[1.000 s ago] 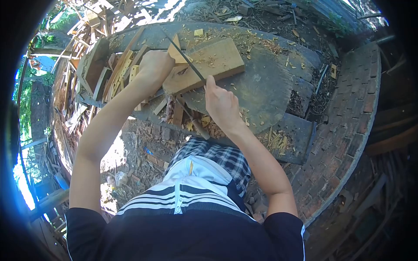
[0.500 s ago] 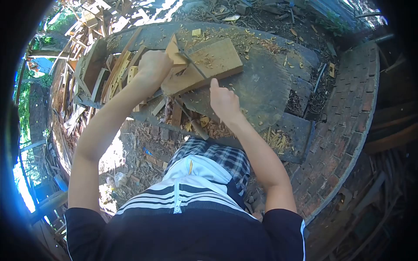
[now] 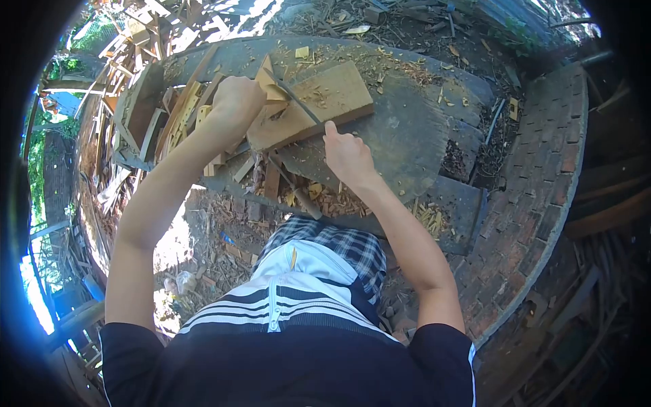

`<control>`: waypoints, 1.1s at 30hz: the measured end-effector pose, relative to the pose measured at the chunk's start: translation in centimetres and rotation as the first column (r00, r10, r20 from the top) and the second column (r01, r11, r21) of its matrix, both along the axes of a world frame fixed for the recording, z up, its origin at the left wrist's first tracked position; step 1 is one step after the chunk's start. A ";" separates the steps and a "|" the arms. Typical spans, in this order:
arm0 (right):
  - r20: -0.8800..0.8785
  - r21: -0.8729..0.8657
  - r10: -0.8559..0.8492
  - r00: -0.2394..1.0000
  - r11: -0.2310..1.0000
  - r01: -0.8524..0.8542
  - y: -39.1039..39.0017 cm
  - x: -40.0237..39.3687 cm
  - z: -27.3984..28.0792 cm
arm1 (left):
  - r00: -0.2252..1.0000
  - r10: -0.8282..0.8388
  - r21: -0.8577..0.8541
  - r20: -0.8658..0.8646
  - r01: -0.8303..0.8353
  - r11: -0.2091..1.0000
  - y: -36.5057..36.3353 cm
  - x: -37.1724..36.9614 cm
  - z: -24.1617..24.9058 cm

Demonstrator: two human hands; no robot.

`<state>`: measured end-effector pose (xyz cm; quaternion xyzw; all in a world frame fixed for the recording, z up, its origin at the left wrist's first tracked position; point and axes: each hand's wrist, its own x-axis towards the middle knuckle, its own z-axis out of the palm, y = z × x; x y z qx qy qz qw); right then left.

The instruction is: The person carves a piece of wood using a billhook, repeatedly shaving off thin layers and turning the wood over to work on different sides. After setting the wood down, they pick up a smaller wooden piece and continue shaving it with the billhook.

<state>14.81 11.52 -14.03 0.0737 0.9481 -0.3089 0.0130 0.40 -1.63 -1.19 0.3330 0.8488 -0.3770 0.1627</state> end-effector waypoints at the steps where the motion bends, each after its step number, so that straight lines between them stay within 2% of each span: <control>1: 0.028 -0.050 0.016 0.999 0.999 -0.015 0.3 -0.1 1.3 | 1.000 0.019 0.019 -0.012 -0.019 1.000 0.2 0.1 0.2; 3: 0.070 -0.110 0.041 0.997 0.993 -0.033 0.2 0.1 3.8 | 0.999 0.046 0.030 -0.009 -0.045 0.999 0.2 0.2 0.4; 5: -0.104 -0.206 -0.028 0.994 0.979 0.006 -0.4 0.5 5.7 | 1.000 -0.022 0.030 0.009 0.021 0.999 -0.1 0.0 0.4; 6: -0.100 -0.206 -0.027 0.995 0.978 0.006 -0.9 0.5 4.7 | 1.000 -0.021 0.029 0.013 0.021 0.999 -0.1 0.0 0.4; 8: 0.060 -0.083 -0.001 0.998 0.997 0.006 -1.5 0.5 1.3 | 0.999 -0.008 -0.005 0.034 0.008 1.000 0.2 -0.1 0.6; 11: 0.005 -0.055 0.037 0.999 0.998 -0.036 0.0 0.0 -1.5 | 1.000 0.013 0.058 -0.020 -0.012 0.998 -0.2 -0.4 -0.2; 15: 0.074 -0.115 0.045 0.996 0.993 -0.036 0.6 0.0 3.4 | 1.000 -0.017 -0.005 -0.007 0.017 1.000 0.0 -0.1 0.3; 17: -0.067 -0.243 -0.020 0.998 0.970 0.003 0.1 0.5 5.6 | 0.999 -0.037 0.005 -0.006 0.037 0.999 -0.1 0.0 0.4; 18: -0.063 -0.245 -0.019 0.998 0.970 0.003 -0.4 0.4 5.0 | 0.999 -0.036 0.003 -0.001 0.036 0.999 -0.2 0.0 0.2; 20: 0.121 -0.132 -0.009 0.993 0.991 0.025 -1.3 0.5 2.9 | 0.999 -0.044 0.017 -0.024 0.045 0.999 -0.4 0.0 0.0; 21: 0.110 -0.126 -0.017 0.994 0.992 0.031 -1.0 0.3 1.4 | 0.998 -0.052 0.023 -0.035 0.053 0.998 -0.5 0.0 0.0; 23: -0.033 -0.013 0.001 0.999 1.000 -0.001 -0.5 -0.1 -1.0 | 0.992 -0.078 0.076 -0.096 0.085 0.993 -1.4 0.6 -0.5; 24: -0.037 -0.018 -0.008 0.999 1.000 0.008 -0.3 -0.4 -0.8 | 0.991 -0.087 0.071 -0.100 0.094 0.993 -1.5 0.6 -0.5; 27: -0.014 -0.076 0.017 1.000 0.997 -0.018 0.3 -0.6 2.6 | 0.991 -0.069 0.097 -0.114 0.081 0.992 -1.6 0.7 -0.8; 29: -0.197 -0.174 -0.019 0.980 0.985 -0.016 -0.2 -0.6 5.4 | 0.982 -0.145 0.112 -0.120 0.158 0.981 -1.6 0.4 -0.5; 32: -0.136 -0.189 -0.059 0.989 0.981 0.033 -1.3 -0.3 5.6 | 0.988 -0.117 0.096 -0.103 0.127 0.987 -1.6 0.2 -0.8; 33: -0.140 -0.185 -0.063 0.988 0.982 0.037 -1.5 -0.1 4.2 | 0.987 -0.121 0.099 -0.107 0.132 0.986 -1.4 0.6 -0.5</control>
